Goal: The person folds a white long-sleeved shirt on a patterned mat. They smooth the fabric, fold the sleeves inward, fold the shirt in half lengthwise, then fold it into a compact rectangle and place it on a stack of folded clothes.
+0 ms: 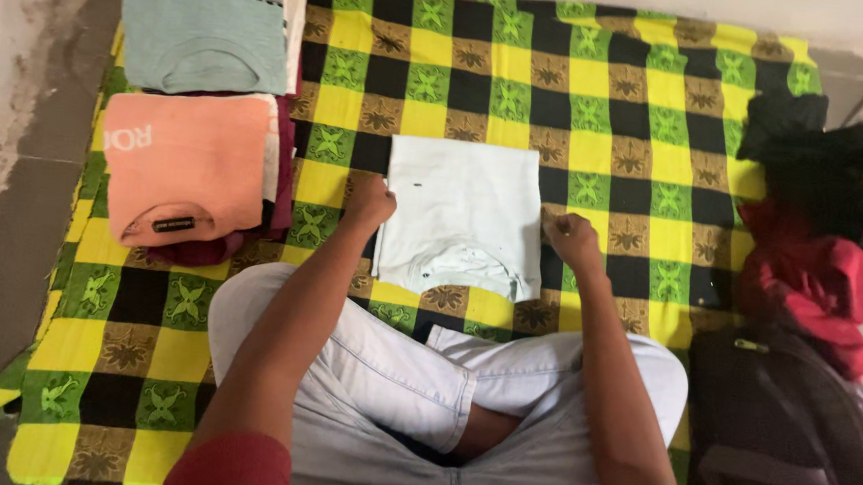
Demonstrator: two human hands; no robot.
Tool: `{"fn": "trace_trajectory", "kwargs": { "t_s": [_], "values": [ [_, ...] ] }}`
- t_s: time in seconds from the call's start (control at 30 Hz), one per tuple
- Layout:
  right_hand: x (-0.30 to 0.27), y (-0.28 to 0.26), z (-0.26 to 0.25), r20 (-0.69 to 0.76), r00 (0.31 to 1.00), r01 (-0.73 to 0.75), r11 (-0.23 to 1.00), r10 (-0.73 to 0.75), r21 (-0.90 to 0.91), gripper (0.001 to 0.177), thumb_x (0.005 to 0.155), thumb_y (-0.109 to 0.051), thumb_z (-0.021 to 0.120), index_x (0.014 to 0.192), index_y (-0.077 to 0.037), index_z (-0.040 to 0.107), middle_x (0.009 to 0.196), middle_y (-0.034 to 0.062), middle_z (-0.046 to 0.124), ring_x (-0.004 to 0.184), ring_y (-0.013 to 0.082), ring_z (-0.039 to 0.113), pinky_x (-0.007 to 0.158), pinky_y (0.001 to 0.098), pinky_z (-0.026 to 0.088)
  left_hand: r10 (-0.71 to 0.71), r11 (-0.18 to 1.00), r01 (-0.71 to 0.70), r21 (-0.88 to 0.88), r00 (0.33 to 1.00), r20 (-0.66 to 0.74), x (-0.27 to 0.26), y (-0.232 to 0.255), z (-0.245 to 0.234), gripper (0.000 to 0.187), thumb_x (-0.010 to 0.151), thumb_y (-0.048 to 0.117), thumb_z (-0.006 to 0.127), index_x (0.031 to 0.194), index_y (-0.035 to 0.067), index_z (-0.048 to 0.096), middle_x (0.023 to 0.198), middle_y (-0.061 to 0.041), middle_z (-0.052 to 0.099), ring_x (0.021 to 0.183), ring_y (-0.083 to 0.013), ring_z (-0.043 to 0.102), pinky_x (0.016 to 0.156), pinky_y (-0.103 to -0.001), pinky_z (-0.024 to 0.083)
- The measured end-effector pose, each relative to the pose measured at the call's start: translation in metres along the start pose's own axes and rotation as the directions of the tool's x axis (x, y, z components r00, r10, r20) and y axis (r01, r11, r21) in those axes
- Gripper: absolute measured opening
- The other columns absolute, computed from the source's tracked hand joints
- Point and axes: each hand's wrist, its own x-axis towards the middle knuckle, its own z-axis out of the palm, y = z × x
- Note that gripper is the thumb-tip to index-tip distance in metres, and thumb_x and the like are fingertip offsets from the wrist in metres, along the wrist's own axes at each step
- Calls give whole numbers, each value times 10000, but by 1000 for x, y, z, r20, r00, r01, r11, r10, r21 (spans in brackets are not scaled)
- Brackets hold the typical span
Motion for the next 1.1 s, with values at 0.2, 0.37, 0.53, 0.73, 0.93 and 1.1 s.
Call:
{"fn": "trace_trajectory", "kwargs": {
  "t_s": [0.2, 0.37, 0.53, 0.73, 0.93, 1.1],
  "values": [
    [10, 4, 27, 114, 974, -206, 971, 193, 117, 467, 860, -355, 822, 1132, 12, 722, 1008, 163, 768, 862, 268, 735, 771, 403, 598, -296, 931, 320, -173, 943, 152, -1, 21, -21, 266, 883, 234, 664, 833, -26, 687, 771, -215, 720, 715, -355, 732, 685, -460, 582],
    [6, -2, 29, -85, 985, -139, 984, 149, 114, 477, 867, -371, 823, 1090, 40, 728, 982, 176, 780, 859, 259, 752, 794, 373, 605, -405, 785, 513, -347, 849, 340, -6, 36, -36, 356, 916, 348, 693, 1089, 39, 666, 1022, -126, 711, 869, -300, 720, 673, -457, 643],
    [3, -13, 34, -17, 987, -159, 986, 160, 57, 487, 909, -403, 788, 1113, 32, 710, 987, 197, 750, 835, 245, 733, 763, 372, 597, -438, 832, 526, -177, 818, 373, -15, 52, -49, 446, 926, 346, 709, 1138, -44, 667, 1071, -197, 726, 931, -349, 754, 705, -463, 673],
    [-12, -34, 18, 118, 951, -299, 945, 285, 134, 401, 909, -376, 784, 969, 15, 714, 787, 140, 713, 627, 193, 645, 574, 340, 540, -484, 762, 627, -163, 719, 499, -20, 53, -56, 539, 946, 357, 723, 1279, -42, 578, 1196, -261, 696, 1057, -403, 725, 832, -526, 631],
    [-20, -28, 0, 380, 862, -342, 938, 335, -51, 298, 871, -262, 814, 914, 17, 719, 659, 137, 665, 475, 188, 575, 444, 351, 458, -472, 744, 665, 66, 453, 757, -17, 21, -30, 570, 947, 177, 704, 1434, -40, 500, 1357, -314, 600, 1189, -473, 657, 919, -604, 613],
    [-16, -5, -1, 366, 851, -411, 911, 376, 20, 281, 900, -212, 795, 911, 57, 715, 672, 139, 664, 476, 184, 594, 426, 361, 483, -475, 714, 699, 48, 433, 766, -16, 22, -31, 484, 988, 132, 608, 1434, -26, 504, 1363, -315, 603, 1199, -476, 637, 954, -627, 572]
  ]
}}
